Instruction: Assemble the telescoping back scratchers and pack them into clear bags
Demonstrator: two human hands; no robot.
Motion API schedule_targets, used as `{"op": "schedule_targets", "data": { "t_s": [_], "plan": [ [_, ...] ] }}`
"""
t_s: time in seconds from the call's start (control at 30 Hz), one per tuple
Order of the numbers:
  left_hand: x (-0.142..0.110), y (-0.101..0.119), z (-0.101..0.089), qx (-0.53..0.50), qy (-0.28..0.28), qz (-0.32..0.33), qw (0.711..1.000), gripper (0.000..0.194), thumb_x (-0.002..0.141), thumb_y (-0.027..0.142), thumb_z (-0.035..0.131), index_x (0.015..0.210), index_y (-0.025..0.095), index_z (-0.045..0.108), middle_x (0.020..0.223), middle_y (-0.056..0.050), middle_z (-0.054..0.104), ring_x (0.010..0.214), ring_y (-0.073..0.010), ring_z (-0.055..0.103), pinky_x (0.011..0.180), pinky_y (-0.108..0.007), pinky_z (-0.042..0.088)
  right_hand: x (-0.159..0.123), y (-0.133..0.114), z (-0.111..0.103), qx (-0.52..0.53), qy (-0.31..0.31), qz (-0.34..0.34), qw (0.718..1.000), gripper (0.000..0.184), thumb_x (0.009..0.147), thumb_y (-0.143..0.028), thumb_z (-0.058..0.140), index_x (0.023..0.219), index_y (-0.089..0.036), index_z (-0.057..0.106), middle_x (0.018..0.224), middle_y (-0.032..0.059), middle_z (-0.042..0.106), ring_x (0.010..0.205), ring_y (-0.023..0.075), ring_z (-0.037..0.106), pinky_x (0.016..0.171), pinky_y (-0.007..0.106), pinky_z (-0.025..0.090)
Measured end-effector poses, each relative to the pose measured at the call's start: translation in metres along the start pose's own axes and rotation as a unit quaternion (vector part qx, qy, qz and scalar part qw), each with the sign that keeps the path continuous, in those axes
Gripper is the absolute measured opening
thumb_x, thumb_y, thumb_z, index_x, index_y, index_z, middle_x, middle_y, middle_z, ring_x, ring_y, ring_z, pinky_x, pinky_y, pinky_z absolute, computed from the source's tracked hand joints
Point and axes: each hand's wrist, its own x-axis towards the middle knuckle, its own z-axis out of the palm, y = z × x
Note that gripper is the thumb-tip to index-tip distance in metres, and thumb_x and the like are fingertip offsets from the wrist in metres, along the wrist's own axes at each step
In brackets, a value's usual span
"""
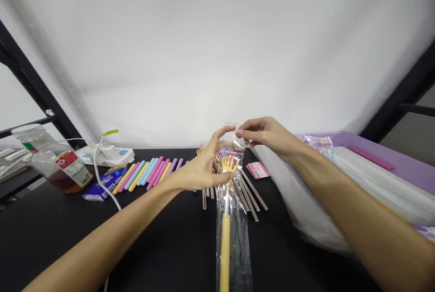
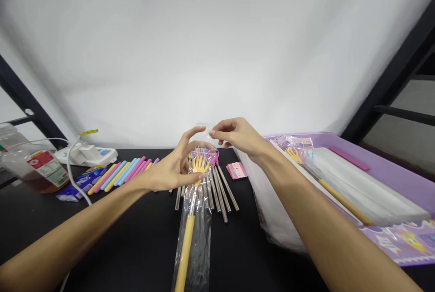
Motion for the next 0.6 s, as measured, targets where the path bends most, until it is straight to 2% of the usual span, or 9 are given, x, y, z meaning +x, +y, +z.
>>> {"op": "schedule_targets", "data": {
  "t_s": [0.1, 0.2, 0.27, 0.33, 0.4, 0.5, 0.53, 0.6],
  "plan": [
    [0.0, -0.002, 0.0, 0.022, 0.008, -0.005, 1.0, 0.087, 0.083, 0.018, 0.067, 0.148, 0.047, 0.015, 0.157, -0.015, 0.025, 0.046, 0.0053, 0.043, 0.042, -0.021, 0.042, 0.001, 0.0, 0.002, 0.019, -0.011, 0.031, 0.999, 0.033, 0.073, -0.049, 0.075, 0.073, -0.017, 0.071, 0.083, 0.0073, 0.069, 0.068, 0.013, 0.056, 0.06, 0.028, 0.046],
    [0.0, -0.008, 0.002, 0.046, 0.027, -0.011, 0.999, 0.087, 0.082, 0.019, 0.068, 0.148, 0.045, 0.019, 0.16, -0.015, 0.021, 0.049, 0.004, 0.045, 0.044, -0.021, 0.044, 0.003, 0.001, 0.0, 0.004, -0.009, 0.039, 0.999, 0.033, 0.078, -0.049, 0.071, 0.075, -0.016, 0.069, 0.091, 0.0102, 0.071, 0.071, 0.0136, 0.058, 0.06, 0.026, 0.047],
    [0.0, -0.012, 0.002, 0.05, 0.045, -0.014, 0.998, 0.088, 0.08, 0.019, 0.069, 0.149, 0.043, 0.021, 0.16, -0.015, 0.019, 0.053, 0.0021, 0.048, 0.047, -0.023, 0.048, 0.004, 0.002, -0.007, -0.033, 0.001, 0.053, 0.998, 0.031, 0.084, -0.047, 0.064, 0.082, -0.017, 0.067, 0.091, 0.011, 0.072, 0.07, 0.0147, 0.061, 0.06, 0.027, 0.048],
    [0.0, -0.016, 0.002, 0.041, 0.052, -0.018, 0.998, 0.091, 0.079, 0.018, 0.07, 0.151, 0.043, 0.019, 0.161, -0.016, 0.016, 0.055, 0.0005, 0.051, 0.049, -0.024, 0.049, 0.004, 0.005, -0.016, -0.131, -0.003, 0.064, 0.989, 0.025, 0.088, -0.04, 0.058, 0.091, -0.017, 0.067, 0.088, 0.0111, 0.073, 0.07, 0.0171, 0.064, 0.064, 0.03, 0.05],
    [0.001, -0.019, 0.002, 0.026, 0.046, -0.026, 0.998, 0.094, 0.079, 0.017, 0.069, 0.151, 0.045, 0.016, 0.162, -0.016, 0.014, 0.054, 0.0003, 0.052, 0.048, -0.024, 0.048, 0.002, 0.009, -0.026, -0.271, -0.069, 0.052, 0.959, 0.024, 0.082, -0.031, 0.063, 0.1, -0.017, 0.068, 0.094, 0.0108, 0.074, 0.081, 0.0214, 0.067, 0.076, 0.035, 0.051],
    [0.001, -0.022, 0.001, 0.015, 0.038, -0.039, 0.998, 0.096, 0.079, 0.015, 0.069, 0.15, 0.048, 0.013, 0.163, -0.015, 0.011, 0.053, 0.0, 0.055, 0.046, -0.023, 0.046, 0.0, 0.02, -0.035, -0.417, -0.203, 0.046, 0.885, 0.056, 0.061, -0.026, 0.078, 0.116, -0.021, 0.069, 0.12, 0.0099, 0.069, 0.109, 0.0293, 0.062, 0.093, 0.039, 0.047],
    [0.001, -0.023, 0.001, 0.016, 0.038, -0.044, 0.998, 0.096, 0.079, 0.015, 0.069, 0.15, 0.048, 0.013, 0.163, -0.015, 0.01, 0.054, -0.0007, 0.056, 0.046, -0.022, 0.046, -0.001, 0.024, -0.035, -0.444, -0.224, 0.059, 0.865, 0.066, 0.056, -0.029, 0.081, 0.121, -0.023, 0.068, 0.127, 0.01, 0.065, 0.115, 0.0319, 0.059, 0.095, 0.041, 0.046],
    [0.001, -0.025, 0.001, 0.019, 0.042, -0.051, 0.998, 0.096, 0.079, 0.016, 0.07, 0.151, 0.047, 0.014, 0.163, -0.015, 0.009, 0.056, -0.0016, 0.058, 0.047, -0.022, 0.046, 0.0, 0.031, -0.032, -0.492, -0.226, 0.078, 0.837, 0.078, 0.049, -0.037, 0.085, 0.124, -0.026, 0.068, 0.134, 0.0111, 0.06, 0.12, 0.0366, 0.054, 0.096, 0.046, 0.044]
  ]
}}
